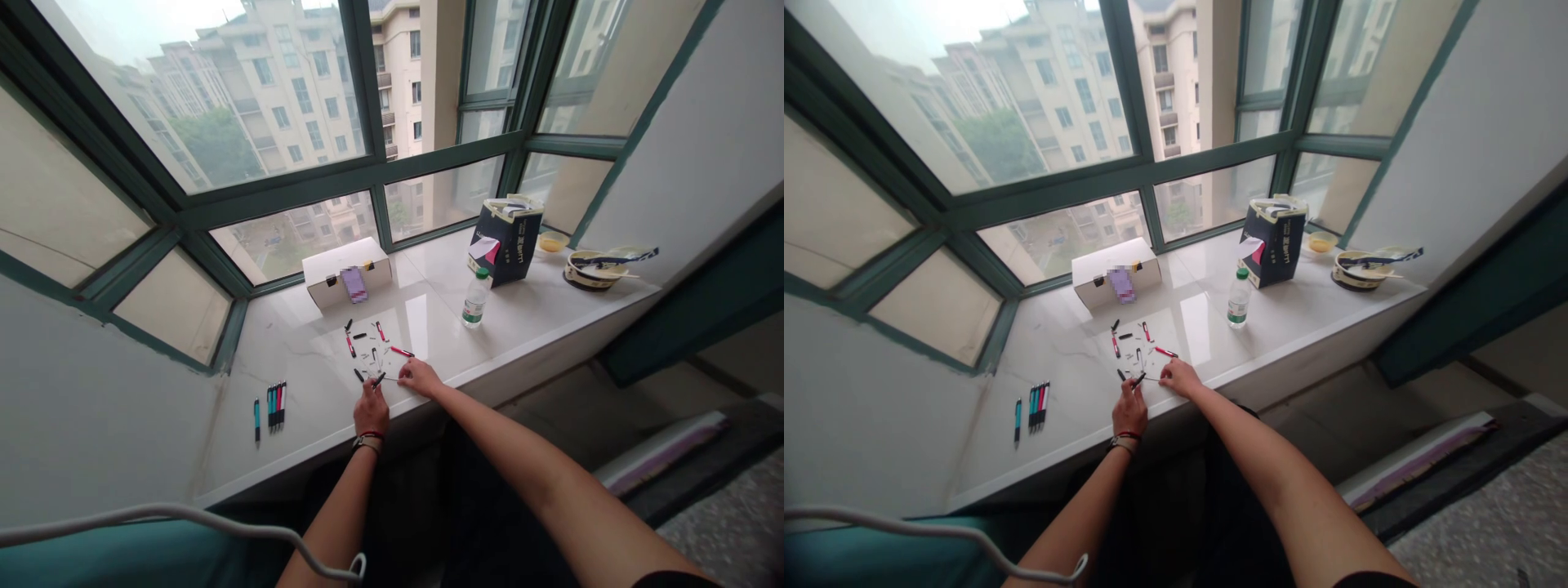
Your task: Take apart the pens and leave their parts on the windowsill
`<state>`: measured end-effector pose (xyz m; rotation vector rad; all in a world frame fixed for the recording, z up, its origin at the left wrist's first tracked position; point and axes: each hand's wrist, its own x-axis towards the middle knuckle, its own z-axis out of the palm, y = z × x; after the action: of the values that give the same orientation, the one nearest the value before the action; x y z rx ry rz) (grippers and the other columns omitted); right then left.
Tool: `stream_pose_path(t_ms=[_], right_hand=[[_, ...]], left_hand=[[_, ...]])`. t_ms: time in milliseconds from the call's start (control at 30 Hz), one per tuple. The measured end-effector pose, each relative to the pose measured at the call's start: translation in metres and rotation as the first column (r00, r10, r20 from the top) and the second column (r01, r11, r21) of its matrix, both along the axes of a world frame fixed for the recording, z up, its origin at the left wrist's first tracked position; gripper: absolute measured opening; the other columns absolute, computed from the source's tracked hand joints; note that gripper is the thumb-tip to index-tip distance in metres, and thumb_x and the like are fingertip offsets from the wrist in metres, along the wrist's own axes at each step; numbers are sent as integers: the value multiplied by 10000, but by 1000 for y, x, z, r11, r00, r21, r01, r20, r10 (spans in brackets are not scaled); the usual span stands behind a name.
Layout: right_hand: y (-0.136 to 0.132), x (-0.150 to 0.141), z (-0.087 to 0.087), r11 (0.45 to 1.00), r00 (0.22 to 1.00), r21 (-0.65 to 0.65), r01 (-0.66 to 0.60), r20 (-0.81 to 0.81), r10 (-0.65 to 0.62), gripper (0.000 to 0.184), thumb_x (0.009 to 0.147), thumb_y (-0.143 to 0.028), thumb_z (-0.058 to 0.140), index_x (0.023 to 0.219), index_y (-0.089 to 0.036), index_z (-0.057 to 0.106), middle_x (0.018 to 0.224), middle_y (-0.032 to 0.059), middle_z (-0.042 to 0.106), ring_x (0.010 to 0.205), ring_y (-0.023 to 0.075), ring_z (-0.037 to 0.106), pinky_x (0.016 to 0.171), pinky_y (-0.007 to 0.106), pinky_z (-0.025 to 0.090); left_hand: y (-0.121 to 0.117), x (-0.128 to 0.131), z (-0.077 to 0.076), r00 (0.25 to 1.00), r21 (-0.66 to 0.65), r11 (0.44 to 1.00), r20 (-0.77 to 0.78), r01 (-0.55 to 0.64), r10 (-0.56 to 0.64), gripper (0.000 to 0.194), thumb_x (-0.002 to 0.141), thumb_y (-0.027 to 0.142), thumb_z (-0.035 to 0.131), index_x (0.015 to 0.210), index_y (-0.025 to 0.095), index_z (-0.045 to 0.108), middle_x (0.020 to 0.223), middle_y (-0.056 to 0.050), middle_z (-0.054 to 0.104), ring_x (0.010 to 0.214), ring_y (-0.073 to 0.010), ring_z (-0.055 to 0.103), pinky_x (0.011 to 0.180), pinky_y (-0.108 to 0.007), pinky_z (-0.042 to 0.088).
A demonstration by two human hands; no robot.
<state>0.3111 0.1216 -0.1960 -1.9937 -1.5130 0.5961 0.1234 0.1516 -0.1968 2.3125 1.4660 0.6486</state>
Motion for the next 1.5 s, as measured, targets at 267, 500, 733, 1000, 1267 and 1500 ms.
stream_pose_path(t_ms=[267, 500, 733, 1000, 1267, 1500], right_hand=[[-1, -7, 8, 997, 997, -7, 75, 14, -75, 79, 827, -287, 719, 835, -213, 745, 948, 50, 673, 865, 178, 623, 780, 261, 433], [-3, -2, 14, 999, 999, -27, 39, 39, -38, 78, 855, -256, 690, 857, -190, 729, 969, 69, 669, 905, 187, 623, 792, 266, 426], [-6, 0, 13, 997, 997, -37, 60, 50, -59, 86, 859, -274, 690, 863, -199, 733, 982, 67, 668, 894, 191, 626, 772, 270, 426], [-4, 3, 13, 999, 999, -34, 22, 40, -21, 57, 839, -241, 704, 836, -191, 732, 951, 66, 678, 901, 193, 624, 789, 266, 426], [-14, 20, 6, 1000, 999, -20, -11, 48, 12, 47, 831, -223, 700, 815, -185, 724, 908, 55, 667, 839, 172, 606, 755, 248, 418], [-17, 24, 6, 987, 987, -29, 157, -23, -158, 35, 816, -230, 695, 807, -203, 715, 844, 33, 697, 774, 166, 609, 697, 245, 408]], left_hand=[[-2, 0, 10, 994, -27, 995, -62, 94, -95, 337, 1009, 300, 379, 1307, 220, 515, 1134, -89, 727, 954, -218, 690, 782, -304, 450], [-1, 2, 9, 991, 17, 996, -98, 92, -90, 321, 1016, 326, 373, 1260, 227, 557, 1031, -76, 748, 861, -194, 691, 717, -277, 427], [-1, 1, 9, 983, 26, 990, -123, 138, -134, 388, 1019, 329, 361, 1371, 227, 489, 1102, -89, 735, 929, -201, 685, 773, -287, 445], [-2, 3, 14, 984, -2, 993, -138, 117, -116, 360, 1016, 325, 357, 1321, 232, 526, 1058, -81, 742, 913, -205, 683, 765, -294, 439], [-1, 4, 14, 982, 21, 994, -157, 108, -104, 363, 1018, 327, 349, 1320, 228, 524, 954, -74, 741, 877, -202, 679, 751, -285, 427], [-1, 4, 10, 984, 43, 993, -152, 105, -98, 354, 1011, 322, 375, 1318, 231, 527, 943, -73, 737, 852, -197, 677, 740, -279, 432]])
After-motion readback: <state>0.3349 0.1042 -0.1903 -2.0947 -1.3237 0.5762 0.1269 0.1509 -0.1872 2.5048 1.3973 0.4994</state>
